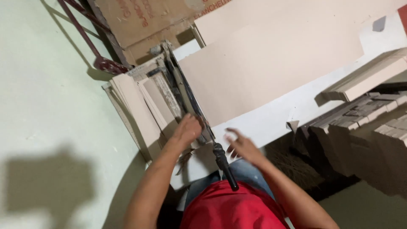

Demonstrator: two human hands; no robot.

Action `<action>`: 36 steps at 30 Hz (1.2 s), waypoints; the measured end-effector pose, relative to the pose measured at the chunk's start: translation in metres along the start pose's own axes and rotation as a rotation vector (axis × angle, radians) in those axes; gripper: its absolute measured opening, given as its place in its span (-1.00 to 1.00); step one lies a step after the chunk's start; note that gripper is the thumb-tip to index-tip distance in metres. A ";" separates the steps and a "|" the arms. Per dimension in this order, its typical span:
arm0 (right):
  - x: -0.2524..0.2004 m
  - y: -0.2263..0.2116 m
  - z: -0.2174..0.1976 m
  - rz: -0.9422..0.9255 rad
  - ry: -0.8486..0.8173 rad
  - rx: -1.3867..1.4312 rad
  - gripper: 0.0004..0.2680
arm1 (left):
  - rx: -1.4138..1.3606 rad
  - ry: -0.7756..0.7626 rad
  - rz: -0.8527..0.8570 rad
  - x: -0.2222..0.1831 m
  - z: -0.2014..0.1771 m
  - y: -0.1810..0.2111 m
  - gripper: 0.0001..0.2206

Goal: Using a manual paper cutter to cut sheets of cardboard into smaller pieces by aligning them and pulling the blade handle.

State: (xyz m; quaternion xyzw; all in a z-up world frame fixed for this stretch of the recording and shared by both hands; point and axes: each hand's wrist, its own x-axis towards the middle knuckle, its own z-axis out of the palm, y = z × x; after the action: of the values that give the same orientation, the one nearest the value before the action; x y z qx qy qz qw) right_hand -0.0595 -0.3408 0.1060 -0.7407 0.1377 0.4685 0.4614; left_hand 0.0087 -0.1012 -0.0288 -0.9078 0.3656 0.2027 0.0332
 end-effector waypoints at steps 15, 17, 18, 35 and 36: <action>0.111 0.099 -0.064 0.071 0.454 1.130 -0.77 | -0.030 0.051 0.029 -0.066 -0.006 -0.030 -0.96; 0.103 0.119 -0.067 -0.006 0.411 1.226 -0.77 | -0.129 -0.107 -0.099 -0.072 -0.043 -0.036 -0.66; 0.104 0.129 -0.063 0.000 0.405 1.219 -0.77 | -0.135 -0.110 -0.106 -0.073 -0.037 -0.040 -0.66; 0.108 0.061 -0.045 0.087 0.328 0.728 -0.78 | -0.398 -0.367 -0.675 0.014 -0.101 -0.017 -0.03; 0.109 0.063 -0.047 0.090 0.331 0.729 -0.78 | -0.399 -0.369 -0.671 0.021 -0.081 -0.017 -0.03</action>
State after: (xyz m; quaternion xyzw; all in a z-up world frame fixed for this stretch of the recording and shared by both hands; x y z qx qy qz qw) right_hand -0.0159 -0.3876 -0.0121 -0.5872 0.3998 0.2830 0.6444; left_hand 0.0618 -0.1189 0.0356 -0.9136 -0.0081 0.4063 -0.0143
